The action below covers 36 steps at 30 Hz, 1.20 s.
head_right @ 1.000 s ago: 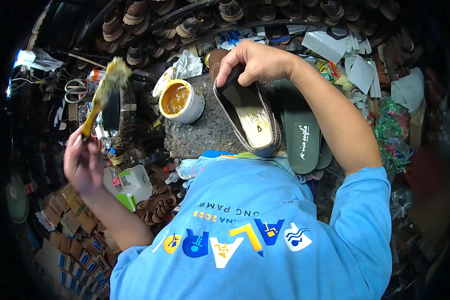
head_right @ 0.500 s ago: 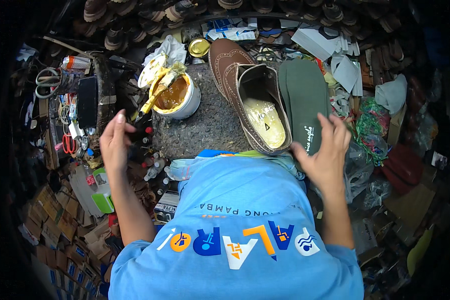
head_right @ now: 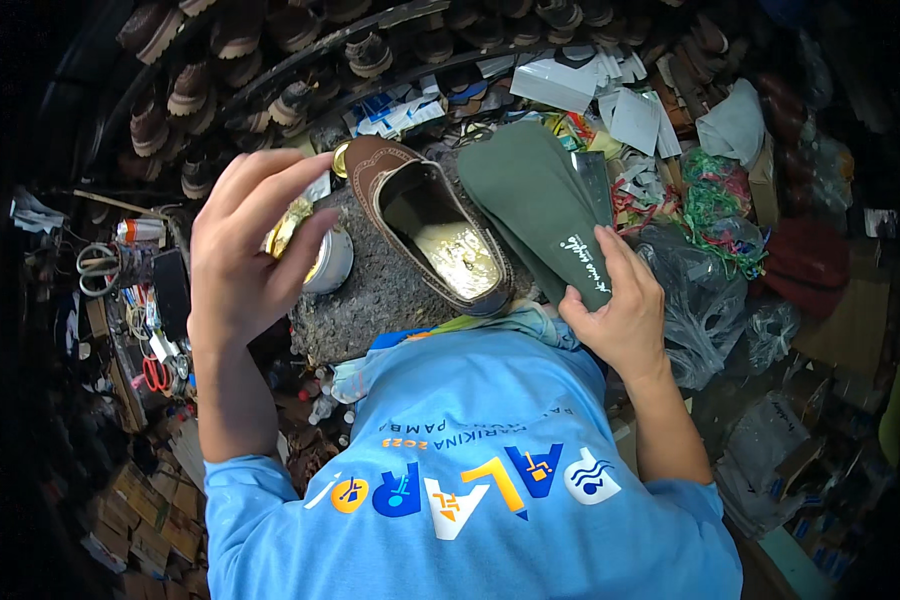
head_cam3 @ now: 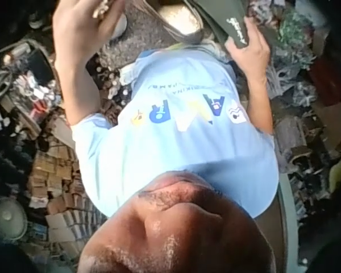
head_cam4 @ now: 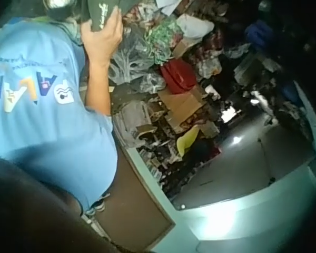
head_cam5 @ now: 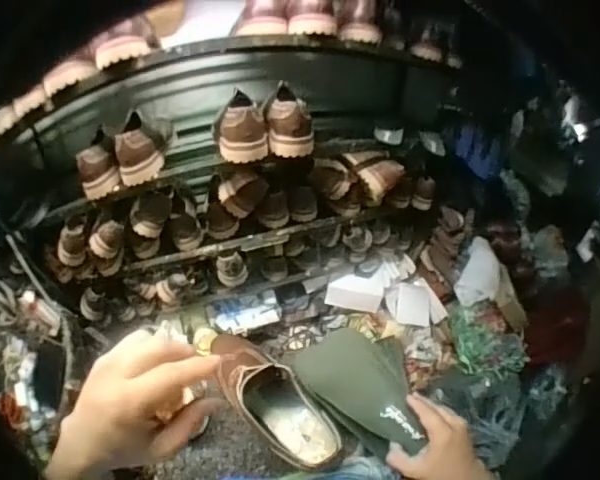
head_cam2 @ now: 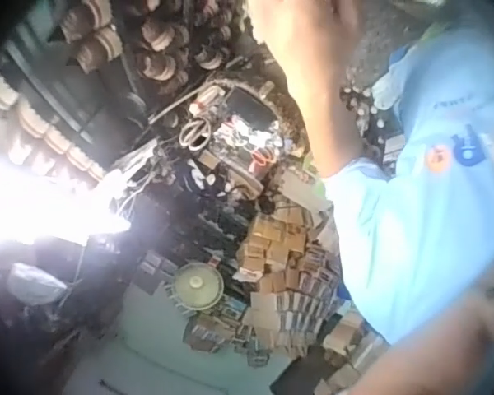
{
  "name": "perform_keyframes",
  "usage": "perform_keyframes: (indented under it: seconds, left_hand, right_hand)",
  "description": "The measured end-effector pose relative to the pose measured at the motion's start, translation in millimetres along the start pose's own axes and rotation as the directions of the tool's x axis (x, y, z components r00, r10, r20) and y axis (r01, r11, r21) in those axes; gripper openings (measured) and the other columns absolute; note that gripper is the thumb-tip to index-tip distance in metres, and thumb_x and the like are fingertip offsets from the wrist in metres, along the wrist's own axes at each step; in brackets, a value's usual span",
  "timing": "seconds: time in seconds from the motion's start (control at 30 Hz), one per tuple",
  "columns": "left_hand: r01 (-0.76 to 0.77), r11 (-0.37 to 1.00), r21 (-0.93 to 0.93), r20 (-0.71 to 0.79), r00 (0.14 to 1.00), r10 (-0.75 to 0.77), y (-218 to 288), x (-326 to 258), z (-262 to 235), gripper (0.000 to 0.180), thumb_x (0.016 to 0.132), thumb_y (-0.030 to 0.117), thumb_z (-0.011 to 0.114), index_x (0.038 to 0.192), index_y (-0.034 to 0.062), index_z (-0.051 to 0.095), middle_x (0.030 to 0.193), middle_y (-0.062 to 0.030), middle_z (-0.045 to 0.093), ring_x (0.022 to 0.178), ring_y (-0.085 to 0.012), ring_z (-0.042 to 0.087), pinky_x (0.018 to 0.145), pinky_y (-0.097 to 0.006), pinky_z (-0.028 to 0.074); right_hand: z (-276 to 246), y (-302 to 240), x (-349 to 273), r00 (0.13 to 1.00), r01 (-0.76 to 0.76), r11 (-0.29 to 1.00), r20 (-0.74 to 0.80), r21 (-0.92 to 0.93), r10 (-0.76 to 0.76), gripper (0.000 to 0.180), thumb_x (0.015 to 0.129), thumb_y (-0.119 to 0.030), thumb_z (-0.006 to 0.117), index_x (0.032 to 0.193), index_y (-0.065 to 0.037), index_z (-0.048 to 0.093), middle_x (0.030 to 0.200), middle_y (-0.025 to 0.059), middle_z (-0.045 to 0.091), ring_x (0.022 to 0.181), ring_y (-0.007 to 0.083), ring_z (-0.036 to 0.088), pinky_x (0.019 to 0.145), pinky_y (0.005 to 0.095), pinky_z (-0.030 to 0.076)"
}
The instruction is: Applying glue to the inside of a shoe and inserting an insole using a brush.
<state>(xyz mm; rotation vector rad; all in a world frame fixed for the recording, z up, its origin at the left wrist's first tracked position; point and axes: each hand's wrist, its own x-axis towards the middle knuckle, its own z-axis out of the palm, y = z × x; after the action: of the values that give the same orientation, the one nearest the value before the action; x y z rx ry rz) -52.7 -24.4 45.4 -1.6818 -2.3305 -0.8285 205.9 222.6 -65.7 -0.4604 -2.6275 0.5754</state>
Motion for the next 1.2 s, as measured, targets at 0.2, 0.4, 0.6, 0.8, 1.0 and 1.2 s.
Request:
perform_keyframes:
  seconds: [0.2, 0.4, 0.6, 0.8, 1.0, 1.2]
  left_hand:
    - [-0.432, 0.900, -0.059, 0.201, 0.878, 0.435, 31, 69, 27, 0.039, 0.060, 0.007, 0.083, 0.094, 0.0060, 0.064, 0.146, -0.0153, 0.054, 0.138, -0.0386, 0.050, 0.106, -0.049, 0.049]
    - [-0.339, 0.843, -0.416, 0.470, 0.714, 0.519, 10, 105, 24, 0.049, 0.056, 0.010, 0.087, 0.101, 0.0081, 0.068, 0.148, -0.0143, 0.055, 0.130, -0.0391, 0.055, 0.102, -0.051, 0.050]
    - [-0.176, 0.952, -0.250, 0.594, 0.749, 0.294, -53, 91, -18, 0.039, 0.052, 0.014, 0.091, 0.089, 0.0092, 0.081, 0.119, -0.0090, 0.073, 0.108, -0.0314, 0.066, 0.093, -0.043, 0.053]
    - [-0.520, 0.854, 0.017, 0.685, 0.629, 0.369, -3, 93, 11, 0.014, 0.060, 0.018, 0.074, 0.062, 0.0064, 0.068, 0.091, -0.0001, 0.073, 0.090, -0.0204, 0.062, 0.088, -0.036, 0.050]
    - [-0.490, 0.863, -0.124, 0.614, 0.645, 0.455, -1, 73, 44, 0.016, 0.062, 0.026, 0.067, 0.056, 0.0114, 0.066, 0.069, 0.0016, 0.064, 0.083, -0.0192, 0.064, 0.079, -0.034, 0.049]
    - [-0.482, 0.849, -0.215, 0.491, 0.698, 0.521, -13, 60, 66, 0.013, 0.072, 0.027, 0.068, 0.065, 0.0179, 0.073, 0.063, -0.0001, 0.066, 0.073, -0.0205, 0.069, 0.075, -0.034, 0.049]
  right_hand:
    - [-35, -8, 26, 0.989, 0.045, 0.997, -0.143, 0.060, -0.036, 0.076, 0.066, -0.007, 0.076, 0.137, 0.008, 0.054, 0.124, 0.0269, 0.065, 0.108, 0.0394, 0.068, 0.094, 0.0434, 0.056]
    - [-23, -36, 55, 0.906, 0.412, 0.785, -0.297, 0.463, -0.301, 0.100, 0.067, -0.007, 0.088, 0.147, 0.006, 0.028, 0.135, 0.0329, 0.058, 0.120, 0.0402, 0.065, 0.105, 0.0418, 0.051]
    - [22, -54, 40, 0.992, 0.114, 0.862, -0.017, 0.494, -0.121, 0.048, 0.068, -0.025, 0.089, 0.108, -0.008, 0.068, 0.138, 0.0246, 0.054, 0.119, 0.0401, 0.059, 0.097, 0.0443, 0.051]
    - [38, -64, 35, 0.966, -0.145, 0.929, 0.253, 0.341, 0.058, 0.038, 0.066, -0.024, 0.088, 0.093, -0.009, 0.066, 0.103, 0.0129, 0.059, 0.088, 0.0319, 0.067, 0.074, 0.0411, 0.056]
    - [43, -71, 37, 0.952, -0.248, 0.879, 0.270, 0.407, 0.144, 0.044, 0.060, -0.016, 0.088, 0.094, -0.006, 0.061, 0.095, 0.0100, 0.052, 0.061, 0.0199, 0.053, 0.053, 0.0329, 0.050]
    - [47, -66, 35, 0.947, -0.252, 0.872, 0.293, 0.420, 0.132, 0.051, 0.056, -0.014, 0.087, 0.096, -0.005, 0.056, 0.097, 0.0085, 0.050, 0.053, 0.0094, 0.046, 0.043, 0.0243, 0.041]
